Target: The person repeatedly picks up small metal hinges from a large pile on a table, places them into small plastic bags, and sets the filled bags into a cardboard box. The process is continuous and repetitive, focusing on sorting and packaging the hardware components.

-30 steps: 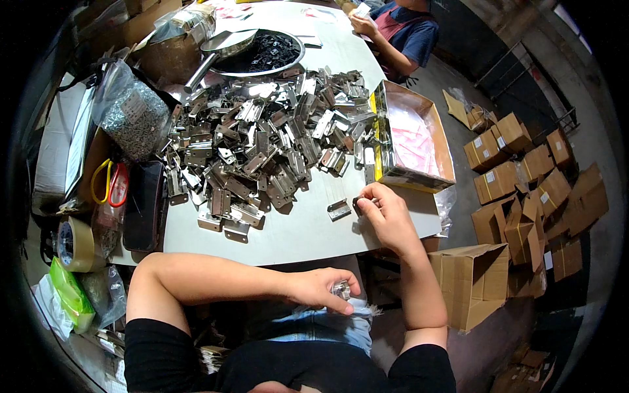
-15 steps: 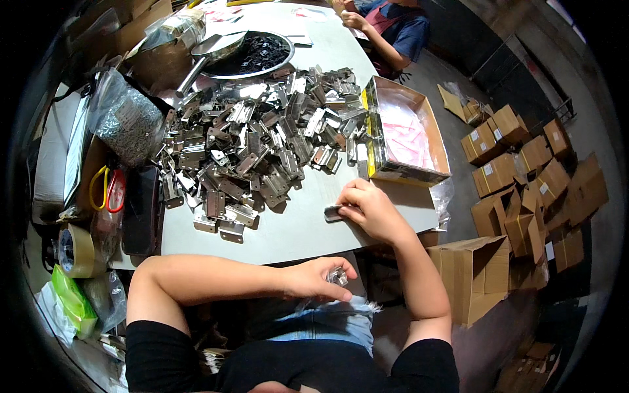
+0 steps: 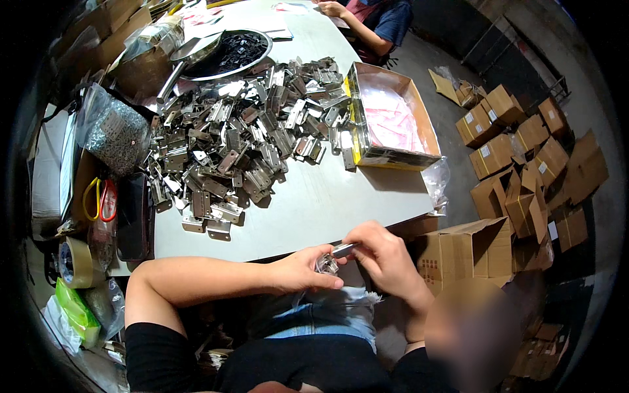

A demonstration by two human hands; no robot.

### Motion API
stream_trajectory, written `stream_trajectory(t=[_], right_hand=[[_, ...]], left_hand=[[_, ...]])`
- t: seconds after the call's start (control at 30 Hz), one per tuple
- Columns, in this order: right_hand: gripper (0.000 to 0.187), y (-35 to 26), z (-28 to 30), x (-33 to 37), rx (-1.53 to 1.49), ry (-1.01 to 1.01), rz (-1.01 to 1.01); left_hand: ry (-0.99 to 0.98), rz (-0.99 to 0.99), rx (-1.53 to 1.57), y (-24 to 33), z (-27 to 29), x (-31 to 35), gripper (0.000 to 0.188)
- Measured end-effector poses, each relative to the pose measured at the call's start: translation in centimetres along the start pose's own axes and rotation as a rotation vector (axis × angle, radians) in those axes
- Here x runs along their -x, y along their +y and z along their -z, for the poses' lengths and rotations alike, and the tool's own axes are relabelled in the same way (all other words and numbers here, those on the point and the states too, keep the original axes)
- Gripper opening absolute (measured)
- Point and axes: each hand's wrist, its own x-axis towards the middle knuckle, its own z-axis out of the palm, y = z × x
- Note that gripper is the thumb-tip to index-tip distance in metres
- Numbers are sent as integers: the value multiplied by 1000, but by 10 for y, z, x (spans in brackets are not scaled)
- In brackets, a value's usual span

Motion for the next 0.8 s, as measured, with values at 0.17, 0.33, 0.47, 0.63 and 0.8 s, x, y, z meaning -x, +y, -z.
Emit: stream_trajectory(t=[0.17,0.33,0.47,0.63,0.8], right_hand=[[17,0,-11,10,15,-168,-76],[21,-2,-13,13,-57,-101,-109],[19,-11,-8,10,-28,-139,-246],[17,-8,-4,7,33,-167,-6],[16,-10,-7,5,-21,-216,-58]], left_hand=[[-19,-1,-10,-1,2,-1,46],[23,-40,-155,-3,1,-1,45],[35,-281,-323,-13,2,-5,48],[104,-375,-558,-10,2,-1,56],[55,-358,-565,-9,1,0,60]])
